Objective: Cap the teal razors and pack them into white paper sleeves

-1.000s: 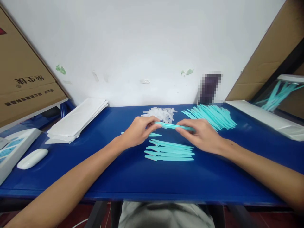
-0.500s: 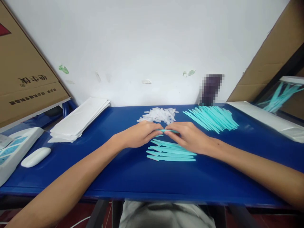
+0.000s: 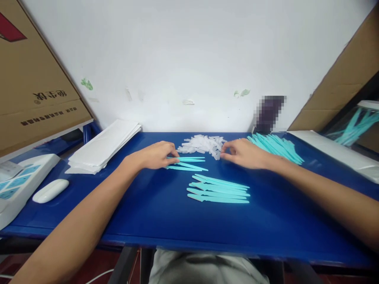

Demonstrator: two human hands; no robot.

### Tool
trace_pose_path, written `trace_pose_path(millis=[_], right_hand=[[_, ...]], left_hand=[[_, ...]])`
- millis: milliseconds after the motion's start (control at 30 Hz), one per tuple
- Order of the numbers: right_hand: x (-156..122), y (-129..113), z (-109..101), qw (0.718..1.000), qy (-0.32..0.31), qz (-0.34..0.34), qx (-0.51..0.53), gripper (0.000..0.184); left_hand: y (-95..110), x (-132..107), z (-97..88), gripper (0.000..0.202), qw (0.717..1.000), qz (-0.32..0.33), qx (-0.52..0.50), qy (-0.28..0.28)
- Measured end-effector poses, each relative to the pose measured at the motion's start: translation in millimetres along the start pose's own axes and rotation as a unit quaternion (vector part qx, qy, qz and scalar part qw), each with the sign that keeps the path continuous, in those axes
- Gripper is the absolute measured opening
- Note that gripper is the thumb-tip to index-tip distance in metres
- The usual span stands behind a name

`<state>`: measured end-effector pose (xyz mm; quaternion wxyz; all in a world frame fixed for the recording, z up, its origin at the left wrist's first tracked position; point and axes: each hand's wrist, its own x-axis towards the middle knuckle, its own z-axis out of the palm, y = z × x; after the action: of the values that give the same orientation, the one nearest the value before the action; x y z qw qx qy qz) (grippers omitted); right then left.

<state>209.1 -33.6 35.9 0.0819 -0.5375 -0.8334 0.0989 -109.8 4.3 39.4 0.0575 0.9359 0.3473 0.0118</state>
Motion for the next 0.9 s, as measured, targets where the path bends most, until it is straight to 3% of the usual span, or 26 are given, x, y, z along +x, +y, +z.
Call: trace_pose_path(millis=[133,200,367,533,633,900], right_hand=[[-26.6,-23.1,1.2,0.991,-0.093,-0.081,0.055,0.040],[-35.6,-29.3,2.8,0.988,-0.105,-0.104,0.053,0.041],[-39.5,-26.3,9.8,0.989,-0.083,-0.114,0.045,0.029],[-40.2,-17.9,8.6,0.990,-0.075,-0.111,0.033,0.025],[-43.4,-10.2,6.9,0.993,-0.061,-0.100,-0.013,0.020],[-41.2,7.3,13.7,0.987,-0.001,-0.136,-0.083,0.023]], left_hand=[[-0.2,0.2,4.6,0.037,1.000,-0.010,0.019,-0.009],[0.4,0.3,5.4,0.039,1.000,-0.011,0.012,-0.001],[4.8,4.6,5.8,0.042,0.997,-0.014,-0.022,0.071],[4.1,9.1,9.0,0.043,0.976,-0.088,-0.061,0.191],[0.2,10.3,12.3,0.046,0.970,-0.109,-0.107,0.188],[-14.2,14.9,18.3,0.044,0.961,-0.070,-0.200,0.178]])
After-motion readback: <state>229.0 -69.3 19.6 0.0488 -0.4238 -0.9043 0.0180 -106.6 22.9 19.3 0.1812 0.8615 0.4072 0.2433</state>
